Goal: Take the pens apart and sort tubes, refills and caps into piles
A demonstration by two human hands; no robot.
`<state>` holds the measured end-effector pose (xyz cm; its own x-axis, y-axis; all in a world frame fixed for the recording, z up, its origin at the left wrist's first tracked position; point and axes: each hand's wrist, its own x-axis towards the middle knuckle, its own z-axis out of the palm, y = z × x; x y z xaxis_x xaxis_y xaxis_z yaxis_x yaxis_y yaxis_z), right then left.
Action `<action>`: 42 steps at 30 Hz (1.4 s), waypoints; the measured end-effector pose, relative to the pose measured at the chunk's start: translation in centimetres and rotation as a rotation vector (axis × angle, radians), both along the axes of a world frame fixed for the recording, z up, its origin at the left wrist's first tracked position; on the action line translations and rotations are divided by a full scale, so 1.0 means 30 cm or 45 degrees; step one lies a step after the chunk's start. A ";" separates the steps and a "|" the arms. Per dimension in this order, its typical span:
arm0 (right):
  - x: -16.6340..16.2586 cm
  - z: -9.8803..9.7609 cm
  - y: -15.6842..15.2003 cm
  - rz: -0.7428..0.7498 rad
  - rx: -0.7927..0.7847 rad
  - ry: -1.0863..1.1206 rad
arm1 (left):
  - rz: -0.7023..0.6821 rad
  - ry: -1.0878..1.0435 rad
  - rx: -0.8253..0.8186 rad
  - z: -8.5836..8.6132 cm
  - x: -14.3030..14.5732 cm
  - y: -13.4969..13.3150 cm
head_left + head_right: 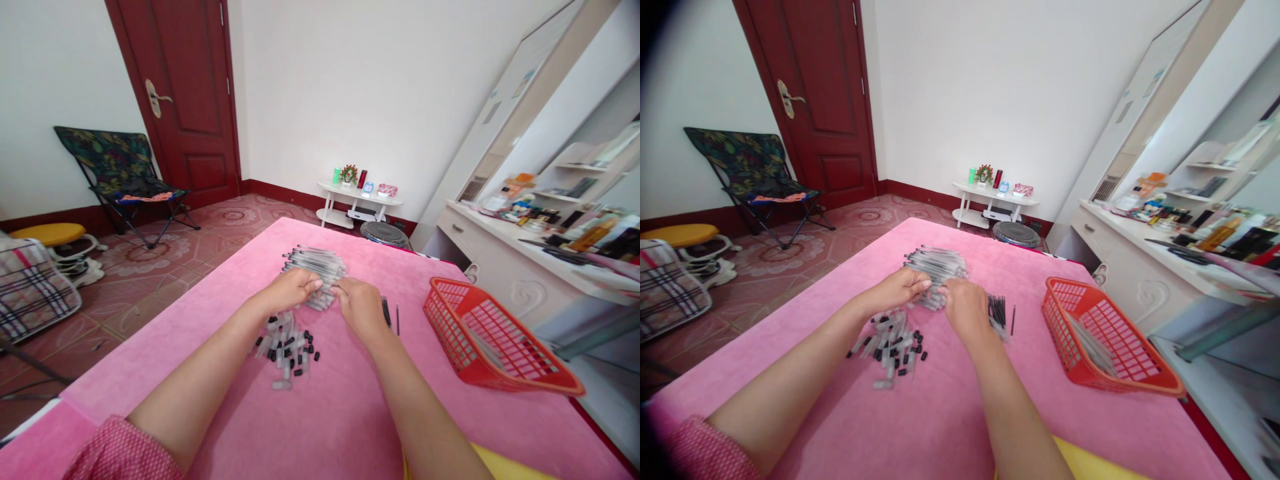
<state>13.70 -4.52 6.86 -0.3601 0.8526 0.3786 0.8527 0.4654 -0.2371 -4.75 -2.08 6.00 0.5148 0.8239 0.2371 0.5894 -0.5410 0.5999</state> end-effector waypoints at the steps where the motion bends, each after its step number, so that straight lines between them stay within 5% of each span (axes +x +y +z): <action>1: 0.003 -0.011 0.009 -0.058 -0.046 0.061 | 0.052 0.056 0.123 0.005 0.009 -0.007; 6: 0.024 -0.055 0.052 0.018 -0.432 0.440 | 0.128 0.274 0.424 0.013 0.035 -0.031; 13: 0.009 -0.036 0.034 0.156 -0.362 0.508 | 0.252 0.355 0.372 0.006 0.023 -0.017; 20: 0.074 -0.077 0.079 0.090 -0.529 0.735 | 0.038 0.095 0.405 0.005 0.039 -0.033; 25: 0.063 -0.049 0.058 0.140 -0.268 0.469 | 0.050 -0.088 0.171 -0.016 0.020 -0.010; 33: 0.041 -0.009 0.016 0.315 0.140 0.196 | -0.213 -0.368 -0.384 -0.025 -0.008 0.015; 39: 0.026 -0.055 0.048 0.015 -0.113 0.470 | 0.054 -0.018 0.236 0.010 0.016 -0.012; 42: 0.017 -0.069 0.053 0.022 -0.197 0.531 | 0.122 0.092 0.381 0.011 0.033 -0.025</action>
